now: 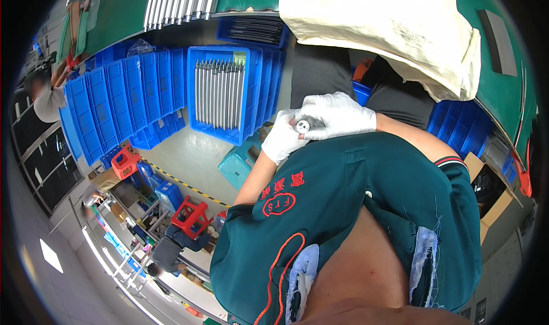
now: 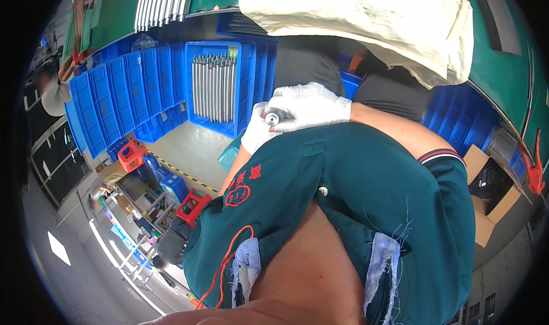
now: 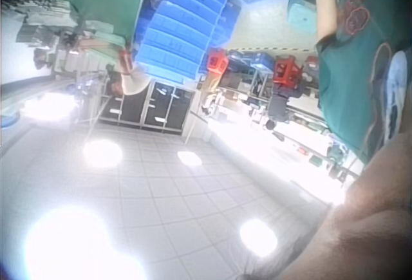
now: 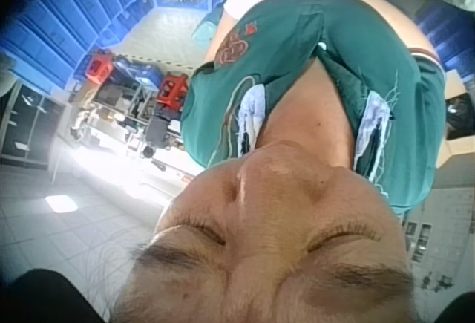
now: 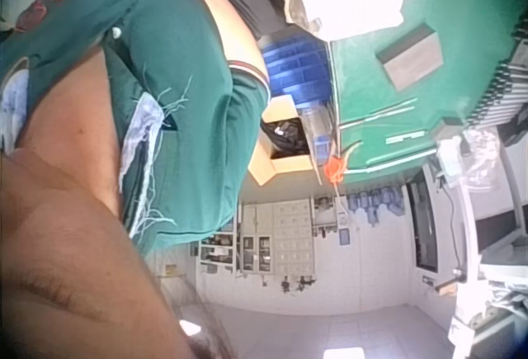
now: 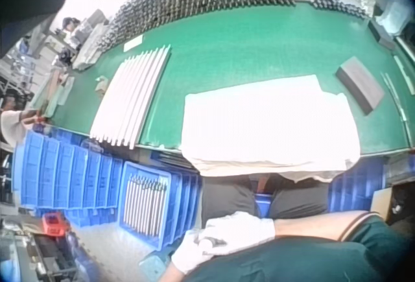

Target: Polishing and cleaning metal rods using a file, sanding block, and air duster at a workbench.

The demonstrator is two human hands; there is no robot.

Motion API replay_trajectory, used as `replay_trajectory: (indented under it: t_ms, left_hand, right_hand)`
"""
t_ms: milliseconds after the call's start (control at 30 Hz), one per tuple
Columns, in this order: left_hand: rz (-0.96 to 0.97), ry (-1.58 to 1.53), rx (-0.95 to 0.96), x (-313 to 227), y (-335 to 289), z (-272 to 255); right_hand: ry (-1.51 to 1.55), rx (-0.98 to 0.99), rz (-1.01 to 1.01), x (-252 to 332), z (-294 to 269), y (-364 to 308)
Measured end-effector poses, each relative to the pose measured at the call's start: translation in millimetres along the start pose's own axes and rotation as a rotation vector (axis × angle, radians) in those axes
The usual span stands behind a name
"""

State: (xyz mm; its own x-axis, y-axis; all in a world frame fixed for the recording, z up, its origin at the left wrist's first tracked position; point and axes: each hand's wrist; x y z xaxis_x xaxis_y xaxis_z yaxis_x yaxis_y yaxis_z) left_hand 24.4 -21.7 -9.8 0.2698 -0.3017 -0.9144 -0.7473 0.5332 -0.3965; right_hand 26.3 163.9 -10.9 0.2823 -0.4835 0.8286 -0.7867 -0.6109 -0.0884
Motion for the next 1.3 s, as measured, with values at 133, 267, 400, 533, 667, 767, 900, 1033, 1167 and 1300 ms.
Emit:
replay_trajectory:
  t_ms: [133,267,400,533,667,767,900,1033,1167,1300]
  left_hand:
    - [0.074,0.059,-0.014,-0.8,0.0,-1.0]
    - [0.043,0.023,0.031,1.3,2.2,-0.6]
    - [-0.041,-0.053,0.024,2.1,3.1,2.1]
    - [-0.093,-0.063,0.002,-0.8,3.9,2.8]
    - [-0.132,-0.049,0.005,-1.2,4.8,3.0]
    - [-0.122,-0.048,0.015,3.5,4.3,1.7]
    - [-0.147,0.024,0.062,13.5,4.9,-3.3]
    - [-0.067,0.186,0.008,21.0,12.7,5.1]
    - [-0.102,0.144,-0.064,19.0,27.5,22.2]
    - [-0.211,0.238,-0.014,11.6,33.6,27.0]
  right_hand:
    - [-0.010,-0.010,0.016,1.1,1.1,0.4]
    - [-0.056,0.031,0.081,3.8,-0.8,0.9]
    - [-0.068,0.009,0.084,6.1,-5.7,1.8]
    - [-0.068,0.015,0.109,7.9,-8.4,2.5]
    - [-0.077,0.015,0.122,7.5,-6.8,1.6]
    - [-0.102,0.005,0.125,6.6,-4.7,1.0]
    - [-0.074,0.000,0.134,6.5,-8.2,-1.2]
    - [0.089,0.129,0.151,5.1,-29.8,-16.5]
    - [0.189,0.102,0.223,11.3,-76.6,-65.6]
    - [0.217,-0.411,0.248,24.2,-145.4,-164.8]
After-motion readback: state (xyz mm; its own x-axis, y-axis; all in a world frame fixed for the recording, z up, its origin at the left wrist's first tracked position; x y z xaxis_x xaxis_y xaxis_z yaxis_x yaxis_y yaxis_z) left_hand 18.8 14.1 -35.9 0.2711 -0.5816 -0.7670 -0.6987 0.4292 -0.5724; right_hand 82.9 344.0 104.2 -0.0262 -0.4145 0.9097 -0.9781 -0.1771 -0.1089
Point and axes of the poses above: each hand's wrist, its own y-axis towards the middle knuckle, its own z-axis out of the palm, x = y × z, and after that the axes turned 13 degrees about -y, right-handed
